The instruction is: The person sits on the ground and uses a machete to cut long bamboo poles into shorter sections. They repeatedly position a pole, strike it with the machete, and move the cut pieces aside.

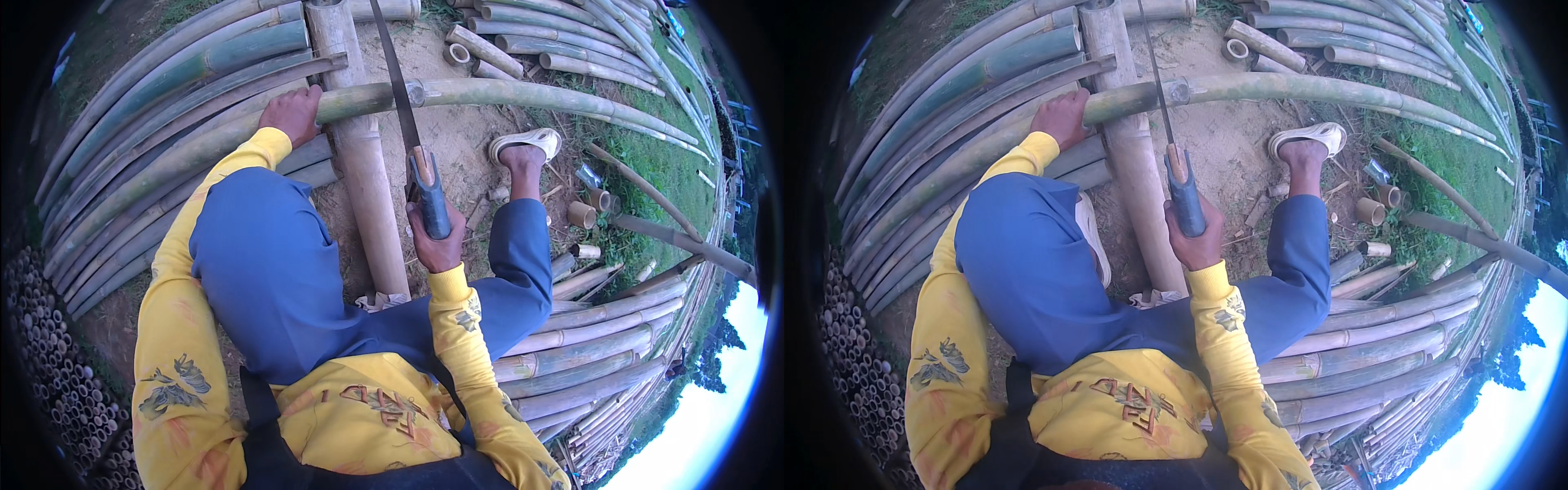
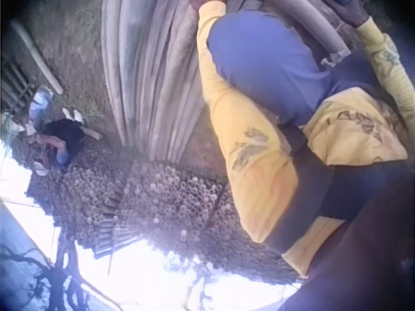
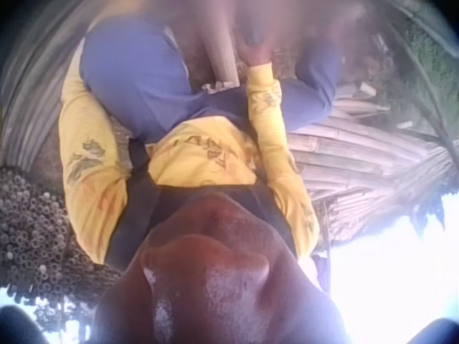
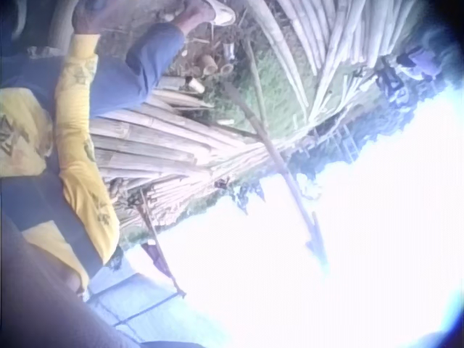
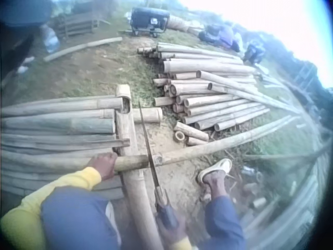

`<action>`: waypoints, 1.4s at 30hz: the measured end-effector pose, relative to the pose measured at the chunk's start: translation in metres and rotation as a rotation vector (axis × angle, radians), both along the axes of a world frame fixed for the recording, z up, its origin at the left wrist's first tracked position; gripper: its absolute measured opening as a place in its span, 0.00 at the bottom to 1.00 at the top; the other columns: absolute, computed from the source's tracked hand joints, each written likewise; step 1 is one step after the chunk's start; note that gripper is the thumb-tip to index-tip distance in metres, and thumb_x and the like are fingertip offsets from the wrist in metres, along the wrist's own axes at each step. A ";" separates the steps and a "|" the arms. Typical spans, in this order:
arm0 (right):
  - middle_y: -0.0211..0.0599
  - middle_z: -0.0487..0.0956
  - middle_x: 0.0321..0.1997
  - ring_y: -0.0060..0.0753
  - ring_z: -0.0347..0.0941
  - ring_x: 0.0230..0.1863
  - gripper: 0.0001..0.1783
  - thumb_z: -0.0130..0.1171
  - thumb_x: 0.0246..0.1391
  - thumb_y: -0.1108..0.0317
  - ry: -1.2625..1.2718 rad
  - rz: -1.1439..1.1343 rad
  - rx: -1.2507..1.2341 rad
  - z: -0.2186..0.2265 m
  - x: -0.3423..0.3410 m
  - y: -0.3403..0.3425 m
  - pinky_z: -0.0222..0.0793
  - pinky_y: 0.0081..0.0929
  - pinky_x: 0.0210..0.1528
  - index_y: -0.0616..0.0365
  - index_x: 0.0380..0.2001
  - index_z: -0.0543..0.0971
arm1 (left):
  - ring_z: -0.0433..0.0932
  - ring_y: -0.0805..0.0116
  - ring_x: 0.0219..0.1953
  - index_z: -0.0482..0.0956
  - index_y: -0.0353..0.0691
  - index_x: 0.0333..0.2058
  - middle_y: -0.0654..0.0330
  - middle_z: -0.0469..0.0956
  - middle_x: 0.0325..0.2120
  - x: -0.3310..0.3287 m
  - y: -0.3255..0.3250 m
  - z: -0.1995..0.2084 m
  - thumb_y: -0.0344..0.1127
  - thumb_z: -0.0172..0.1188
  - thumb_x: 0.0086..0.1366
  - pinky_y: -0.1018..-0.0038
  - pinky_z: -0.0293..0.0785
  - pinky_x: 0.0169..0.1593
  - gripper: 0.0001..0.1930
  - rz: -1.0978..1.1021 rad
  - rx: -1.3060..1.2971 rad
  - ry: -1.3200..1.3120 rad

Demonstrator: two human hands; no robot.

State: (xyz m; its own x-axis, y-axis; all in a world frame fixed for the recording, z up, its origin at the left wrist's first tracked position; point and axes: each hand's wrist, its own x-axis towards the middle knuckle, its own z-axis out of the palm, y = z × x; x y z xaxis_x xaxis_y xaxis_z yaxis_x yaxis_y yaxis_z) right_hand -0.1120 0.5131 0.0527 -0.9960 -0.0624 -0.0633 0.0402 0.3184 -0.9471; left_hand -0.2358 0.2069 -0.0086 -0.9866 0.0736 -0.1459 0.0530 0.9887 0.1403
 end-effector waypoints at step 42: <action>0.39 0.78 0.24 0.20 0.70 0.25 0.07 0.66 0.54 0.76 -0.029 0.009 0.046 0.013 0.025 0.021 0.70 0.27 0.33 0.64 0.37 0.82 | 0.83 0.46 0.48 0.71 0.39 0.47 0.48 0.82 0.44 -0.015 0.008 0.011 0.41 0.70 0.57 0.53 0.79 0.51 0.24 0.007 -0.004 -0.031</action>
